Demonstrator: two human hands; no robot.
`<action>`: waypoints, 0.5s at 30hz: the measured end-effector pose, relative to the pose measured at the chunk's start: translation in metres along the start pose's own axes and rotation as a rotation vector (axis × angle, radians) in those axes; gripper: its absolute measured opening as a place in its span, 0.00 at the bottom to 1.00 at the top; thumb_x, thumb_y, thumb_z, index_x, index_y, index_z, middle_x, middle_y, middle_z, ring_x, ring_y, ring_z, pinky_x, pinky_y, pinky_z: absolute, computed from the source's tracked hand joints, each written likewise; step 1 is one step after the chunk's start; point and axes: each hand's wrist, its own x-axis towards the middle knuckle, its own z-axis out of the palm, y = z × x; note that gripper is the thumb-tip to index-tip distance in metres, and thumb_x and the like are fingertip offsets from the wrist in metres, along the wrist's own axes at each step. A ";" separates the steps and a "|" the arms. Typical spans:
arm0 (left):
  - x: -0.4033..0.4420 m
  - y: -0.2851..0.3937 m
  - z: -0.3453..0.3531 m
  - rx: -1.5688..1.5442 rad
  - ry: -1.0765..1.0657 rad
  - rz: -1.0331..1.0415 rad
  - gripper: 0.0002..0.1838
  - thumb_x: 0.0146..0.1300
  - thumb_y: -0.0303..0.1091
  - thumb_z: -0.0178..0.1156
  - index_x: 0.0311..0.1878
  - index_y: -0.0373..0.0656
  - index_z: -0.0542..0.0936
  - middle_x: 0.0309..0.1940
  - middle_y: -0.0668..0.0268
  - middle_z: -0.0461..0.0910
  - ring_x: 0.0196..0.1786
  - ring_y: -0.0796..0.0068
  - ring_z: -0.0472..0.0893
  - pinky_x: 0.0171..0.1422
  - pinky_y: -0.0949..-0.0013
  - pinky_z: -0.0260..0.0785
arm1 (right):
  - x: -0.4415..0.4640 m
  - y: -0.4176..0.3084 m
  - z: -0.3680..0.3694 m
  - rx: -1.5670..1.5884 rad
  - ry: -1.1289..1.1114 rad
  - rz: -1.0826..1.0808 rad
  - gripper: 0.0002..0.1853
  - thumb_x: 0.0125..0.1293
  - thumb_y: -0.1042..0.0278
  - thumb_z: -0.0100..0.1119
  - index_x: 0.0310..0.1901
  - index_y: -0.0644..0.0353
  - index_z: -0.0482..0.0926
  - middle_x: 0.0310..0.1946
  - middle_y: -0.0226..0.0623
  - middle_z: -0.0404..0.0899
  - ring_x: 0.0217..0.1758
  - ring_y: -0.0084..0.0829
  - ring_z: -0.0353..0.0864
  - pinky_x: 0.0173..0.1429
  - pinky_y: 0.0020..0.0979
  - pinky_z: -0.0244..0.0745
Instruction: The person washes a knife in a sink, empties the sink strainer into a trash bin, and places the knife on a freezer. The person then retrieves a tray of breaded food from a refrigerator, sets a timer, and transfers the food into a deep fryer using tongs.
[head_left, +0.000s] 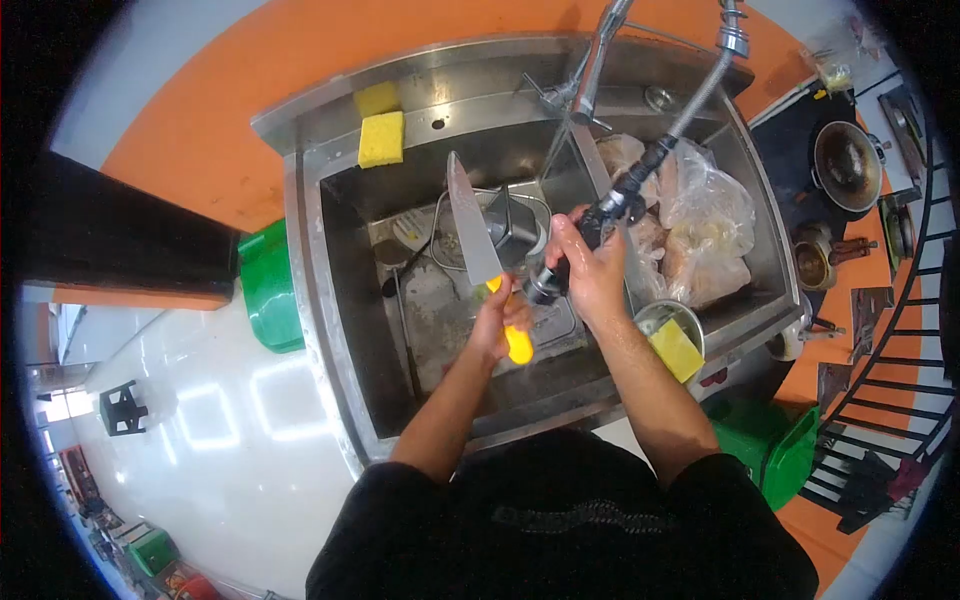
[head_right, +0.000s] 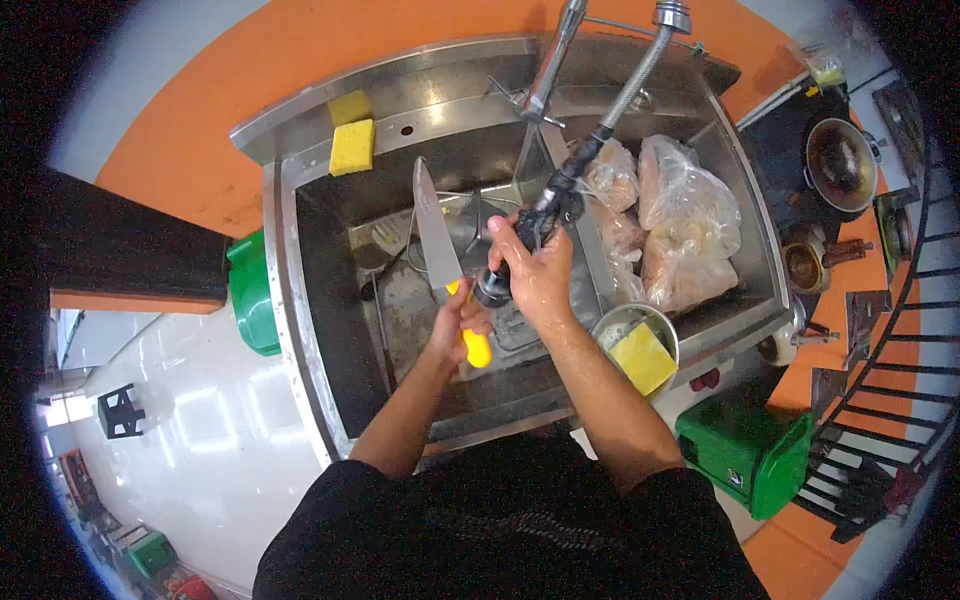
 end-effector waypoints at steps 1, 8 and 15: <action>0.001 -0.001 0.003 0.028 0.046 -0.047 0.13 0.69 0.48 0.49 0.33 0.51 0.67 0.12 0.77 0.52 0.13 0.85 0.54 0.18 0.78 0.51 | 0.002 0.001 0.001 0.068 0.003 -0.067 0.09 0.63 0.73 0.59 0.36 0.59 0.67 0.20 0.30 0.71 0.22 0.22 0.72 0.30 0.25 0.68; -0.027 -0.012 0.006 0.137 -0.027 -0.182 0.15 0.69 0.47 0.47 0.29 0.50 0.66 0.13 0.76 0.55 0.14 0.84 0.54 0.18 0.77 0.51 | 0.020 0.005 0.021 0.188 0.083 -0.153 0.10 0.62 0.76 0.59 0.41 0.59 0.68 0.29 0.32 0.74 0.34 0.25 0.77 0.44 0.27 0.72; -0.059 -0.014 -0.003 0.195 -0.045 -0.235 0.15 0.67 0.50 0.45 0.32 0.49 0.67 0.15 0.74 0.57 0.14 0.84 0.55 0.19 0.76 0.52 | 0.049 0.011 0.025 0.126 0.179 -0.236 0.11 0.61 0.76 0.61 0.41 0.57 0.68 0.35 0.30 0.75 0.41 0.24 0.77 0.48 0.26 0.71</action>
